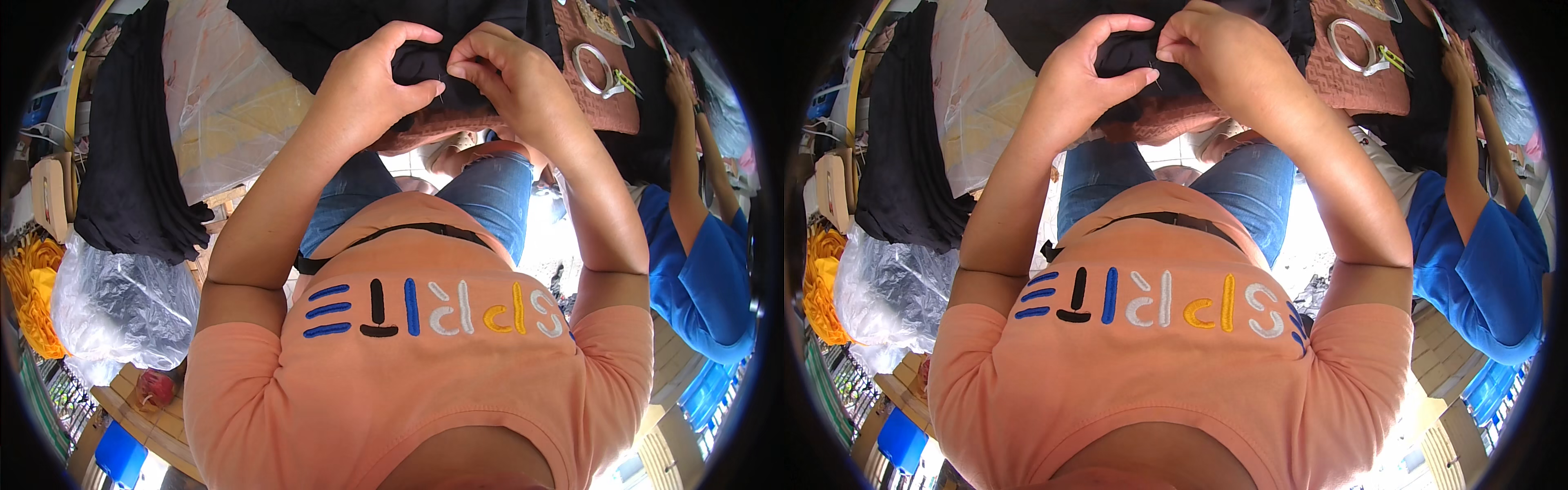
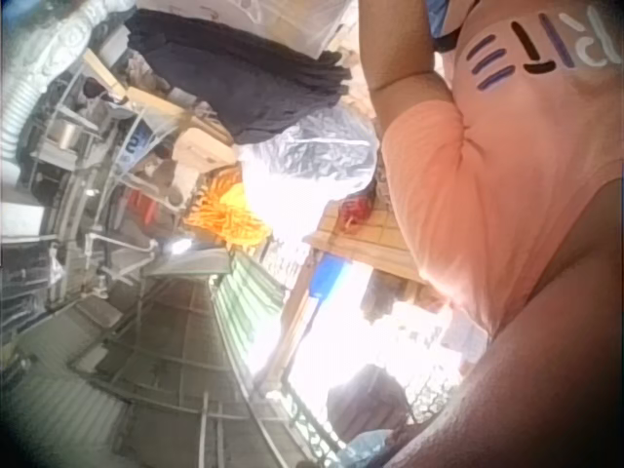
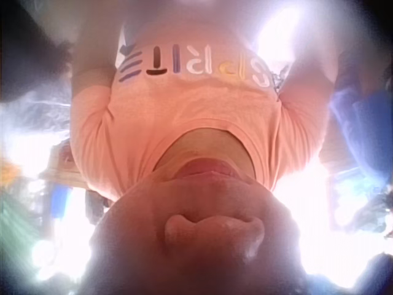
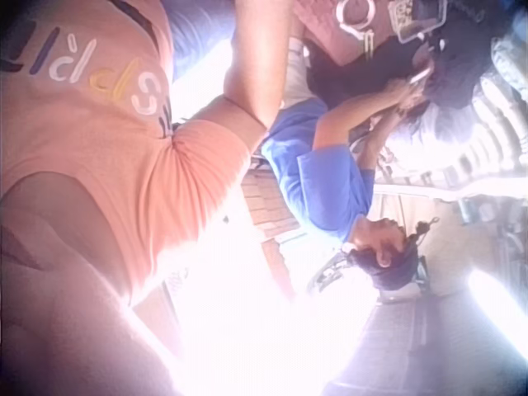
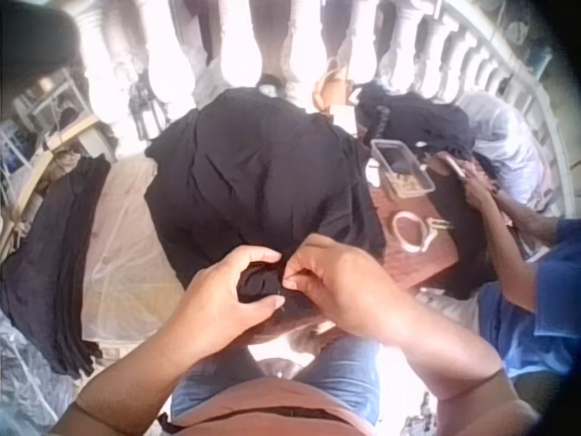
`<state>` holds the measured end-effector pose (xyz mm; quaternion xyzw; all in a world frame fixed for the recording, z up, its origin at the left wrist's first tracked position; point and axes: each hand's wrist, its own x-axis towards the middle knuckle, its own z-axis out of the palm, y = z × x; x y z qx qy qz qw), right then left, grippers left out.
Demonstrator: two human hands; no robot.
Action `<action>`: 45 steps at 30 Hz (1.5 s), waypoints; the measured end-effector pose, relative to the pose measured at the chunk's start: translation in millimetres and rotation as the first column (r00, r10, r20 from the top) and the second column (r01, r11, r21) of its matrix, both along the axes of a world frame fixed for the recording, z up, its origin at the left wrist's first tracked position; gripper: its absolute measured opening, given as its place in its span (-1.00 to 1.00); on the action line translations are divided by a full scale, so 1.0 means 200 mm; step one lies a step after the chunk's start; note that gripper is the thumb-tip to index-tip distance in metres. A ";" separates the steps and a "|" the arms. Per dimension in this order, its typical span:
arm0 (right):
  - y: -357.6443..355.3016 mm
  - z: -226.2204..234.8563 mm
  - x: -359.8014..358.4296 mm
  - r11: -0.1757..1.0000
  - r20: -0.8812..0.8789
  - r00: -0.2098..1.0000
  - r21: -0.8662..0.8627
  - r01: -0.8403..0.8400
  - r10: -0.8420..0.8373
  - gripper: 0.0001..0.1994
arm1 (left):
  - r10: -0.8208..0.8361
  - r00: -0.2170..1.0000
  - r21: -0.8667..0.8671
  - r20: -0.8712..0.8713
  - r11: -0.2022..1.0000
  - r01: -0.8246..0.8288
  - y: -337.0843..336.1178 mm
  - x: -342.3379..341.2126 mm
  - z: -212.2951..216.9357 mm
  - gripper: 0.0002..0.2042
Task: The person sews a white label onto a black garment using a needle and thread, pulling the thread through the fabric multiple times.
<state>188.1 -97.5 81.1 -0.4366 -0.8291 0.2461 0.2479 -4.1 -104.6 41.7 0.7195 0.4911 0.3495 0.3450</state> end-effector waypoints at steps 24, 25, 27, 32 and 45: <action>0.03 -0.12 0.08 0.746 -0.448 0.890 -0.620 -0.242 -0.084 -0.91 | 0.030 0.999 -0.086 -0.018 0.996 -0.031 0.01 0.01 0.06 -0.54; 0.02 -0.13 0.08 0.766 -0.473 0.874 -0.602 -0.224 -0.116 -0.91 | 0.025 1.000 -0.075 -0.013 0.997 -0.026 0.01 0.01 0.06 -0.54; 0.01 -0.15 0.06 0.802 -0.521 0.835 -0.569 -0.185 -0.177 -0.90 | 0.046 0.998 -0.043 0.031 0.998 -0.044 0.02 0.00 0.04 -0.54; 0.01 -0.16 0.07 0.699 -0.590 0.779 -0.649 -0.299 -0.215 -0.92 | 0.041 0.993 -0.126 0.107 0.992 -0.027 0.02 0.01 0.06 -0.55; -0.01 -0.16 0.04 0.974 -0.375 0.917 -0.222 0.055 -0.137 -0.90 | 0.032 0.999 -0.103 0.023 0.994 -0.030 0.01 0.02 0.07 -0.55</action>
